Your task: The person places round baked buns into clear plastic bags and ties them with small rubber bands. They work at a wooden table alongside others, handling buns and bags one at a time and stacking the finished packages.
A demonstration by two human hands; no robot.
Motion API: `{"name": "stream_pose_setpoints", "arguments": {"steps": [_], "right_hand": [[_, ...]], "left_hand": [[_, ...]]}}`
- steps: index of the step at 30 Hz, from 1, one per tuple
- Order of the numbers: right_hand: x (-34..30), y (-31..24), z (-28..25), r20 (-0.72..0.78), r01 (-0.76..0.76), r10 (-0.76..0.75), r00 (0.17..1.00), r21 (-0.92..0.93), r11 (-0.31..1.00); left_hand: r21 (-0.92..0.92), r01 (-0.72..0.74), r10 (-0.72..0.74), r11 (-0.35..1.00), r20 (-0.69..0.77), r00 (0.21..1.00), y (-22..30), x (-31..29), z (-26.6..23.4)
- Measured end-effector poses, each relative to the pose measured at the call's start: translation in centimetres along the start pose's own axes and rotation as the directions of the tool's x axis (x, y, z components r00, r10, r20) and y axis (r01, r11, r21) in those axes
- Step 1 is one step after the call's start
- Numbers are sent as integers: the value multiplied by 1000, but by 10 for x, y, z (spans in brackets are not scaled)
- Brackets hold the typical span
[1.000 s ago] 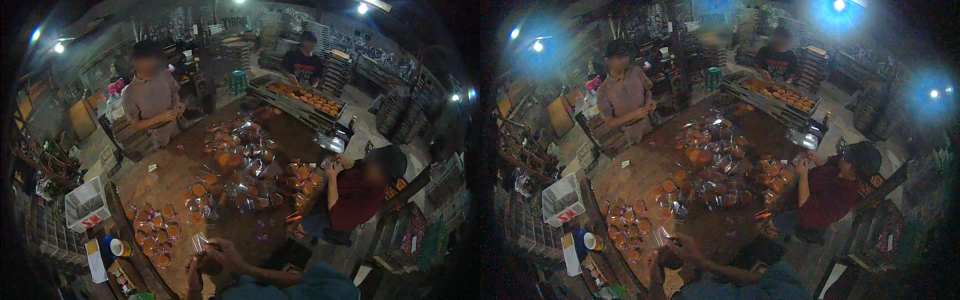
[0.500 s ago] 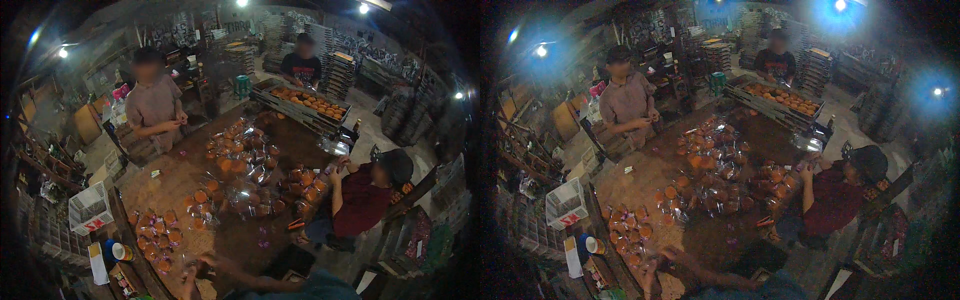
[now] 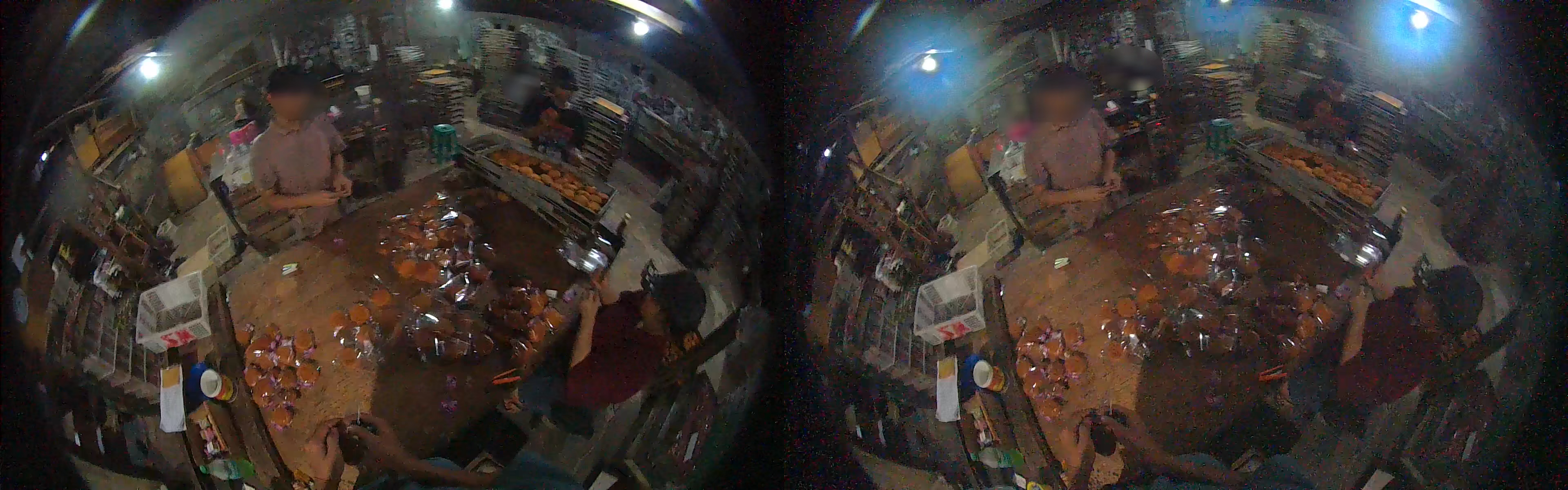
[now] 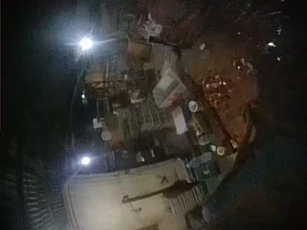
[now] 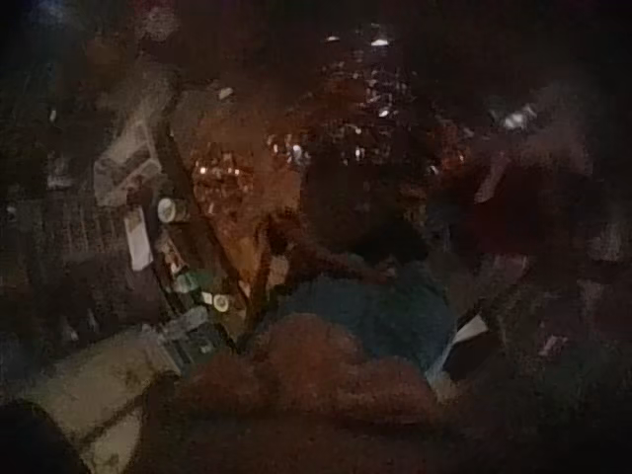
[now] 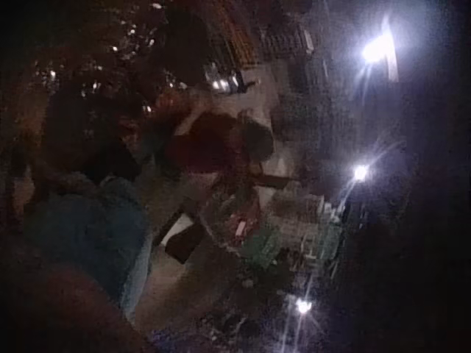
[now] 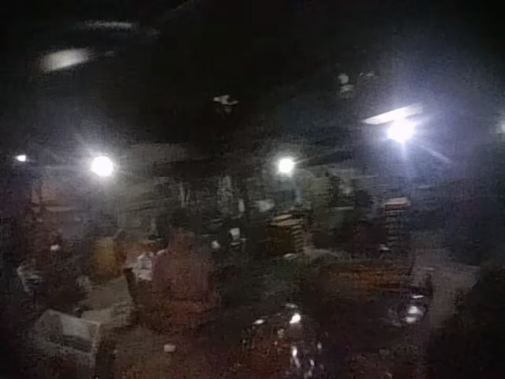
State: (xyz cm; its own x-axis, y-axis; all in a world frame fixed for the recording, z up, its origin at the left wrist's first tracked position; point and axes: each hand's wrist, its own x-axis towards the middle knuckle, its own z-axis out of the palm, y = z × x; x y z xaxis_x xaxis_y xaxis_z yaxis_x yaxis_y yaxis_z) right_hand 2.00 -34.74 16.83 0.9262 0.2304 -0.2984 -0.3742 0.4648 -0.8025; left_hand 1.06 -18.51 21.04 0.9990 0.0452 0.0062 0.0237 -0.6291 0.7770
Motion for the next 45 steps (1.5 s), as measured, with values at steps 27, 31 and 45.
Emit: {"name": "stream_pose_setpoints", "arguments": {"steps": [27, 31, 45], "right_hand": [[-15, 43, 116, -166, -37, -34, 985, -403, 915], [-1, 73, 117, -291, 45, -195, 936, -452, 891], [-1, 80, 130, -170, 123, -381, 909, -763, 634]], "left_hand": [[-507, -80, 45, 858, -82, 996, -90, -43, -77], [-271, -270, 273, 924, -25, 962, -82, -42, -100], [-504, 186, -62, 843, 252, 966, -146, -9, -88]]}}
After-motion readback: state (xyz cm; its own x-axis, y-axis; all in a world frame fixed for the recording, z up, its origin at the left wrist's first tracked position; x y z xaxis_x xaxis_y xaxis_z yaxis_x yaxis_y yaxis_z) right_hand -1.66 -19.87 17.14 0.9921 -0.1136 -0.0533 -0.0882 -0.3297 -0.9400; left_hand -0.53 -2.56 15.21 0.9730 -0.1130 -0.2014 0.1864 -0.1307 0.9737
